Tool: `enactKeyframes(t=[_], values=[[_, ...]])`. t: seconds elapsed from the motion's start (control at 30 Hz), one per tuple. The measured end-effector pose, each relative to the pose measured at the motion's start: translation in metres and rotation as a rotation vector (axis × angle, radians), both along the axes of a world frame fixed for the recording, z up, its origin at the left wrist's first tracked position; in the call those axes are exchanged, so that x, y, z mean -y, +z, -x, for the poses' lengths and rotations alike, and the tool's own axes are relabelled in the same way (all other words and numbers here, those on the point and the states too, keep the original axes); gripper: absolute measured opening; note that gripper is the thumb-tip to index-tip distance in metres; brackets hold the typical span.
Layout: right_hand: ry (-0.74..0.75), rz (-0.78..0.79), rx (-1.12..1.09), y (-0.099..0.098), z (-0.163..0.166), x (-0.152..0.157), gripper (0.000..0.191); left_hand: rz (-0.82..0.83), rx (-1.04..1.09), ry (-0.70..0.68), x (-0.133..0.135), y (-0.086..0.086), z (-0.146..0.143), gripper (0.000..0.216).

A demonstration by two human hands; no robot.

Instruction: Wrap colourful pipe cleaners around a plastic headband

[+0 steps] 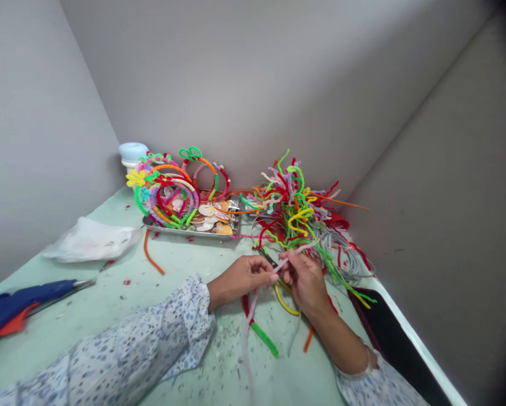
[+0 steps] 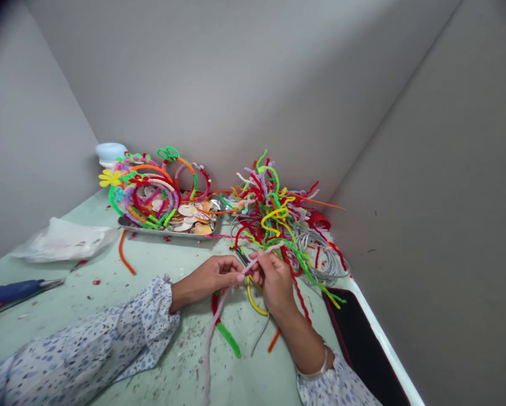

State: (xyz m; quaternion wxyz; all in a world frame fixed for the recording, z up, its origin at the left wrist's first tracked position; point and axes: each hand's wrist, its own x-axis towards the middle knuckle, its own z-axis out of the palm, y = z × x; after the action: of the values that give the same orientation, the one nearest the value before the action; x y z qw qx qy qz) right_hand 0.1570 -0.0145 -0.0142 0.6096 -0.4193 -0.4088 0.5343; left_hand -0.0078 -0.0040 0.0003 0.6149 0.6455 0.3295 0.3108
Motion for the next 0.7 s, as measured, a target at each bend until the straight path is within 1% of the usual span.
enactKeyframes(t=[0.1, 0.17, 0.37, 0.5, 0.7], values=[[0.047, -0.010, 0.174, -0.0020, 0.0015, 0.0033, 0.030, -0.008, 0.013, 0.003, 0.0001, 0.0009, -0.0003, 0.029], [0.048, -0.011, 0.189, -0.0023, 0.0019, 0.0036, 0.029, -0.011, -0.014, 0.016, -0.0001, 0.0001, -0.0003, 0.029], [-0.051, -0.017, -0.075, 0.0030, 0.0026, 0.0001, 0.026, -0.007, -0.075, 0.050, -0.0010, -0.0023, 0.0002, 0.029], [-0.066, -0.012, -0.145, 0.0046, 0.0018, -0.0014, 0.026, -0.010, -0.068, 0.043, -0.0016, -0.0023, 0.0002, 0.027], [-0.051, 0.023, -0.240, 0.0003, -0.0037, -0.0062, 0.026, 0.006, -0.085, 0.037, -0.0020, -0.0016, -0.0003, 0.026]])
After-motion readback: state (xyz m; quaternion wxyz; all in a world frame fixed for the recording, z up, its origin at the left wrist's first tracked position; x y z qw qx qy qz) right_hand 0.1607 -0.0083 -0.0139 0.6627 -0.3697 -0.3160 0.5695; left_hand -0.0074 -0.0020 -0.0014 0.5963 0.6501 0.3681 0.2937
